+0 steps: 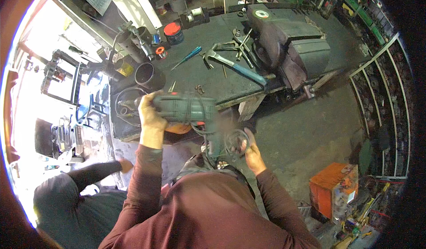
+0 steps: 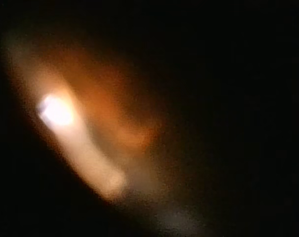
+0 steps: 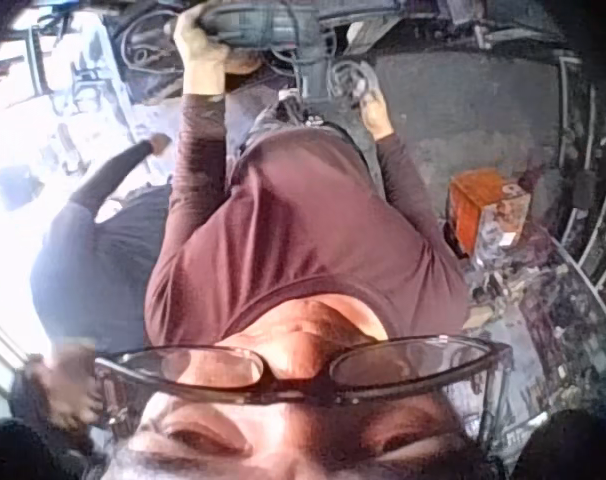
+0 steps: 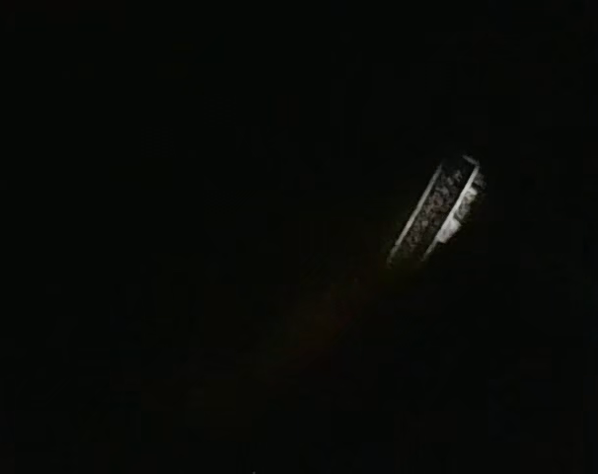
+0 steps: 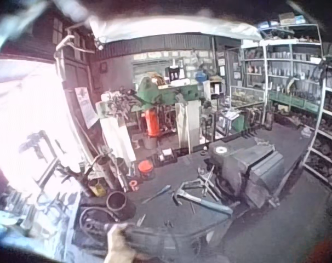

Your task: The person connects a power cord to a drill, then picks up the drill and walks to a workbench. They place the drill on the bench, remove the chuck, and attempt to reattach it. The person then walks to a drill press and picks up a wrench.

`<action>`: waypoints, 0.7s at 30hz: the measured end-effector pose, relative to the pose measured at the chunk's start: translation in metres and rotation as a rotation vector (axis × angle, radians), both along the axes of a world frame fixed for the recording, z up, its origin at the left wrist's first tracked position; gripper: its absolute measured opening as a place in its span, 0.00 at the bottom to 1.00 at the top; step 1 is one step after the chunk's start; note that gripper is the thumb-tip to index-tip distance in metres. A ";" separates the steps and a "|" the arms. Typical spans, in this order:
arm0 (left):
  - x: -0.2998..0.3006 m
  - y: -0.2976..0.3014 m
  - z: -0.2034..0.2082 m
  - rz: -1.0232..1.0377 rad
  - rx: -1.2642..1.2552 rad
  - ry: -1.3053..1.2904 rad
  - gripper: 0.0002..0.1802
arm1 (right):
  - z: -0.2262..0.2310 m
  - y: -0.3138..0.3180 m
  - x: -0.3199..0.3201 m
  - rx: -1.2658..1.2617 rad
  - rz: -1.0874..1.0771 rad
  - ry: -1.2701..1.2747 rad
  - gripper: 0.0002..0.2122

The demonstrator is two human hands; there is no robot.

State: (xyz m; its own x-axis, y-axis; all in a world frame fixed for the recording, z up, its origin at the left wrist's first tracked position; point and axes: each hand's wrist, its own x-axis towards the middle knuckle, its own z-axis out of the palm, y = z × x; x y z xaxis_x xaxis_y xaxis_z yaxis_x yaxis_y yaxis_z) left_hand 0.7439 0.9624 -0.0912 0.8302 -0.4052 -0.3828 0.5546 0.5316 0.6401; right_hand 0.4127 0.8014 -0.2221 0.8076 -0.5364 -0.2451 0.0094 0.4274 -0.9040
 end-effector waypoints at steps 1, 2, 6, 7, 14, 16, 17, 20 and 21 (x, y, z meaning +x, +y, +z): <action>0.000 -0.021 -0.002 -0.120 -0.004 0.035 0.12 | -0.020 0.006 -0.011 0.092 -0.041 0.061 0.29; -0.005 -0.045 -0.001 -0.099 0.049 0.015 0.12 | -0.031 0.009 -0.016 0.188 -0.079 0.117 0.30; 0.007 -0.110 -0.042 -0.236 0.068 0.111 0.09 | -0.009 0.015 -0.015 0.340 0.007 0.441 0.31; 0.012 -0.120 -0.052 -0.261 0.055 0.149 0.09 | -0.002 0.016 -0.009 0.208 -0.029 0.583 0.31; 0.081 -0.194 -0.097 -0.554 0.271 0.221 0.20 | 0.033 0.012 0.028 -0.286 -0.005 0.614 0.19; 0.104 -0.204 -0.110 -0.593 0.284 0.169 0.21 | 0.030 0.007 0.036 -0.514 0.142 0.751 0.17; 0.097 -0.209 -0.087 -0.572 0.447 0.074 0.23 | 0.031 0.010 0.042 -0.495 0.076 0.703 0.16; 0.108 -0.209 -0.100 -0.570 0.421 0.037 0.25 | 0.042 0.014 0.063 -0.383 0.057 0.652 0.15; 0.118 -0.209 -0.105 -0.612 0.557 -0.044 0.21 | 0.042 0.014 0.067 -0.333 0.062 0.634 0.14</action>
